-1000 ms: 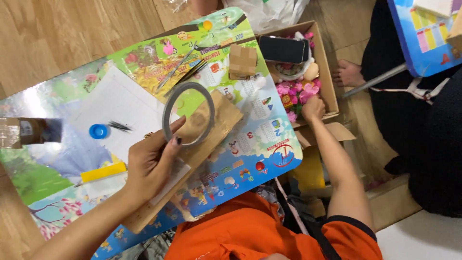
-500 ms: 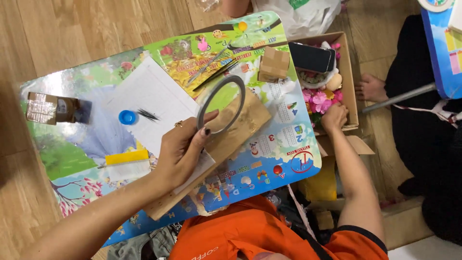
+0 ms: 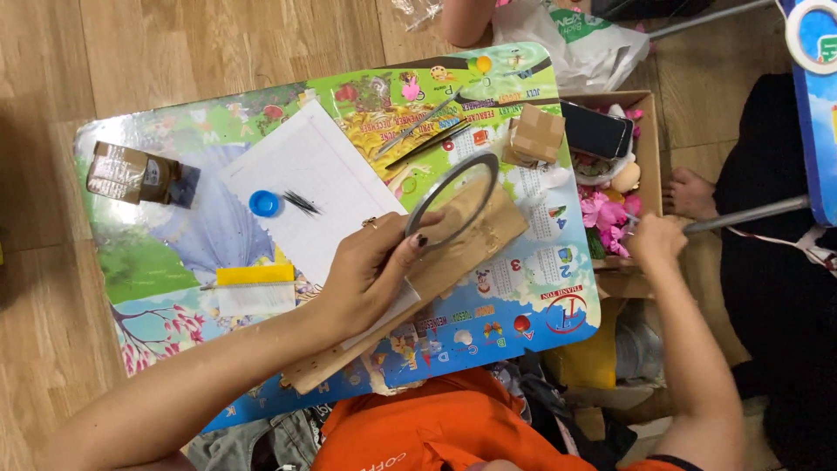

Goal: Preparing small strips of tape by peeling them from a roll and sticking them onto a wooden block for later use.

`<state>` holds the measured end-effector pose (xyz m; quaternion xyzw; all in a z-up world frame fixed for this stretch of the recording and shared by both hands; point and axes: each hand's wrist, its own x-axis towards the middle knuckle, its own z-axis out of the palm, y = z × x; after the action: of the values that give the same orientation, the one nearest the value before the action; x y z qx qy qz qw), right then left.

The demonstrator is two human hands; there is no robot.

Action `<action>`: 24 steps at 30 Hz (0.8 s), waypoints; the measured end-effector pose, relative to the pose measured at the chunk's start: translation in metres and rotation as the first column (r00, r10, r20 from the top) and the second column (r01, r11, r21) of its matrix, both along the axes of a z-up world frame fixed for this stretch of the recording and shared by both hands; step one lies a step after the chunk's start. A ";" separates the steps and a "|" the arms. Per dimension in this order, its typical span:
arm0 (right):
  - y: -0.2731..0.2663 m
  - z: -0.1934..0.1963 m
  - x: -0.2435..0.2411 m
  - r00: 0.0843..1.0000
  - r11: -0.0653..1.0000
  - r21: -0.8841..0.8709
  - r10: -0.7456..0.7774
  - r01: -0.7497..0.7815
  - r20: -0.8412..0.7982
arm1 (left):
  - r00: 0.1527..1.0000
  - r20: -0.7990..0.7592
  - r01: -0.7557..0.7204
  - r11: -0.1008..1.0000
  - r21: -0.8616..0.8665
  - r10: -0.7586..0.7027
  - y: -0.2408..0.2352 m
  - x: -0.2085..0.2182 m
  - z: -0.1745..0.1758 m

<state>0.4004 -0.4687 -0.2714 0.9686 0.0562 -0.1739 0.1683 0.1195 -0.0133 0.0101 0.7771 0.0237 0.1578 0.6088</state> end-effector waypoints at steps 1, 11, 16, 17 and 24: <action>0.005 0.019 0.001 1.000 1.000 0.000 0.001 -0.001 0.000 | 1.000 0.000 -0.001 1.000 0.000 0.001 0.001 -0.002 -0.001; 0.087 0.248 -0.109 0.903 0.602 0.686 0.377 -0.407 0.205 | 0.996 -0.051 0.075 0.990 0.122 -0.070 0.004 -0.006 -0.006; 0.169 0.262 -0.192 0.860 0.366 0.928 0.448 0.074 -0.245 | 0.999 0.011 -0.032 0.999 0.024 0.032 -0.004 -0.001 -0.002; 0.180 0.263 -0.194 0.837 0.384 0.906 0.426 0.178 -0.345 | 0.999 0.022 -0.036 0.999 0.027 0.036 -0.003 0.000 -0.001; 0.222 0.256 -0.191 0.647 0.397 0.769 0.420 0.500 -0.637 | 0.999 0.026 -0.021 1.000 -0.001 0.021 -0.001 0.001 -0.001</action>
<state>0.2095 -0.2466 -0.0152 0.7213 0.1796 -0.5059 -0.4377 0.1206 -0.0146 0.0096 0.7746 0.0239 0.1745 0.6075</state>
